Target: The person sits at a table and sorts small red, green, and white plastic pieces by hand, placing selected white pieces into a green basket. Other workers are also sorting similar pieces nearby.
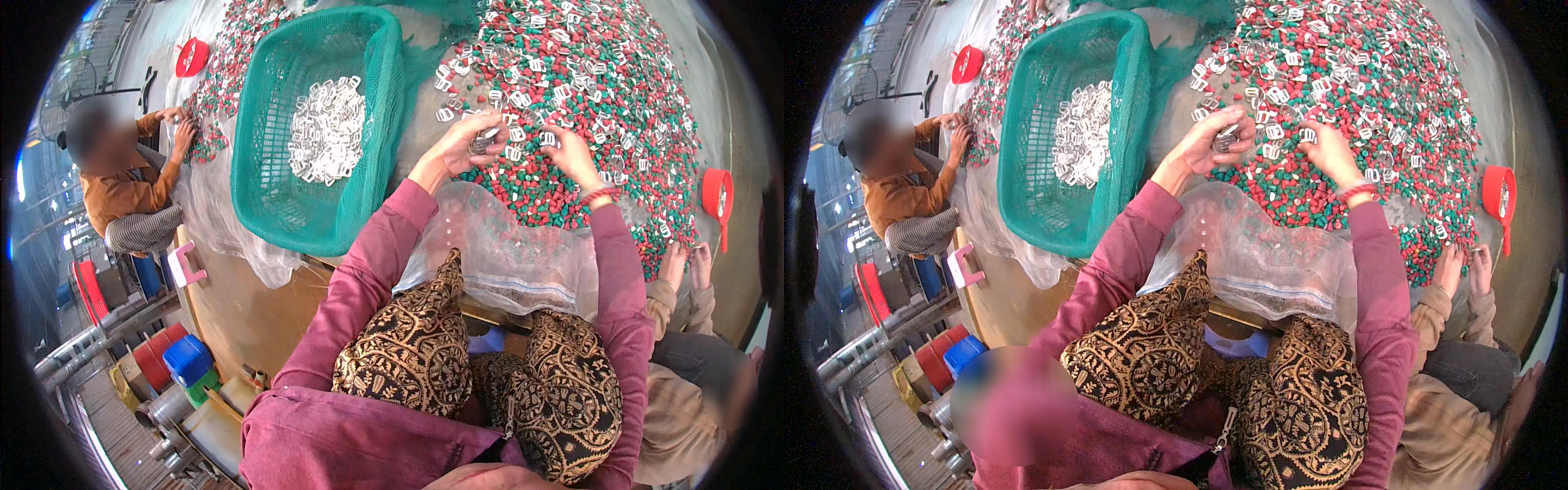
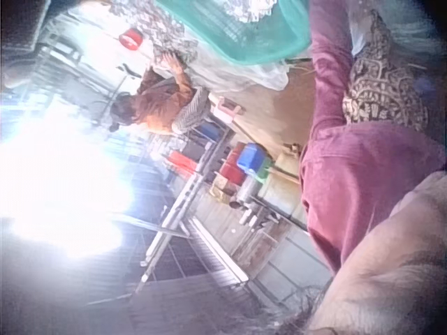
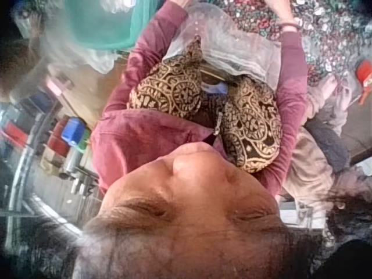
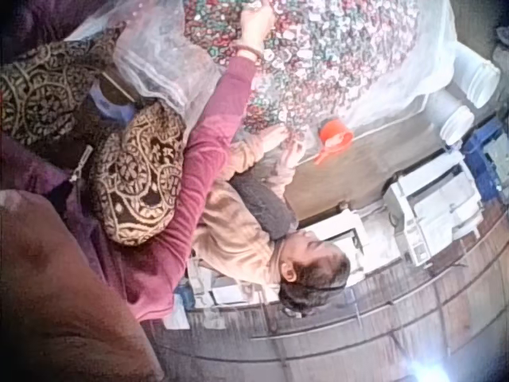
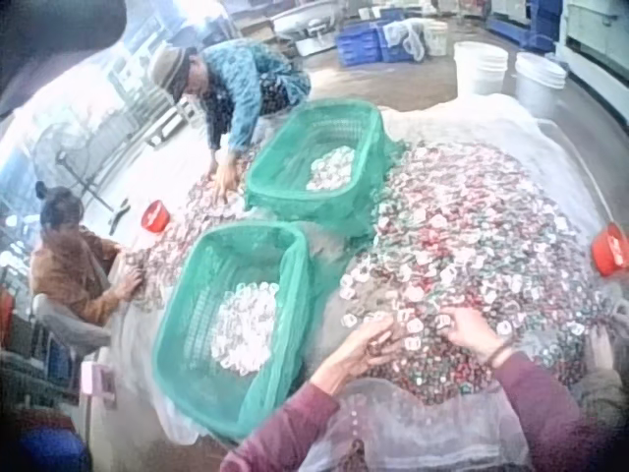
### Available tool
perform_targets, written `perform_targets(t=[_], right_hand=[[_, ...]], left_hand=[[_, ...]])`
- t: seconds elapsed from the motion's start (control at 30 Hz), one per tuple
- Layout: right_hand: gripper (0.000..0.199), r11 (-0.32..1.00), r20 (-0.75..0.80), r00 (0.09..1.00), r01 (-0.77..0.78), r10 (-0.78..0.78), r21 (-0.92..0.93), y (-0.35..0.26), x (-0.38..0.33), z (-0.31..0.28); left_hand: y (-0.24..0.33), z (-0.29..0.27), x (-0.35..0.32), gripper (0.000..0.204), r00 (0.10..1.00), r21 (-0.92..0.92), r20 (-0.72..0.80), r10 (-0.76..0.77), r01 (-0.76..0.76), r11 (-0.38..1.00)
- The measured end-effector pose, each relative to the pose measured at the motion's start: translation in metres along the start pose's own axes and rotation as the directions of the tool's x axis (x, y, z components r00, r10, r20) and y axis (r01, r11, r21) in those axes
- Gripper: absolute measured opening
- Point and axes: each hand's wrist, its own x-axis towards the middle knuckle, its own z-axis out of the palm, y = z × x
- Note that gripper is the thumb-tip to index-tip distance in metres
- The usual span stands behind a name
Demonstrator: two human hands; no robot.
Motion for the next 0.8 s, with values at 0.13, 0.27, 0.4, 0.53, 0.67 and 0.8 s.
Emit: perform_targets(t=[0.13, 0.27, 0.4, 0.53, 0.67, 0.8], right_hand=[[0.013, 0.898, -0.051, 0.994, 0.07, -0.102, -0.434, -0.014, -0.002, 0.026], [0.01, 0.92, 0.066, 0.995, -0.044, 0.075, -0.389, -0.035, -0.025, 0.027], [0.018, 0.954, 0.027, 0.992, -0.124, 0.121, 0.273, -0.004, -0.059, 0.025], [0.019, 0.041, 0.445, 0.829, -0.485, 0.338, 0.873, -0.032, -0.078, -0.002], [0.02, -0.161, 0.369, 0.897, -0.338, 0.242, 0.927, -0.043, -0.088, -0.015], [0.027, -0.259, 0.273, 0.948, -0.227, 0.16, 0.939, -0.064, -0.09, -0.043]], left_hand=[[0.005, 0.007, -0.009, 0.013, 0.99, -0.096, 0.03, 0.136, -0.133, 0.986], [0.001, -0.005, 0.003, 0.017, 0.992, 0.411, -0.113, 0.052, -0.001, 0.912], [-0.041, -0.017, 0.033, 0.02, 0.93, 0.981, 0.125, 0.346, -0.063, -0.185], [-0.066, -0.016, 0.034, 0.025, 0.945, 0.889, 0.052, 0.324, 0.104, -0.447], [-0.071, -0.021, 0.046, 0.028, 0.947, 0.853, 0.027, 0.32, 0.145, -0.501], [-0.046, -0.027, 0.044, 0.027, 0.975, 0.963, -0.092, 0.204, 0.139, -0.23]])
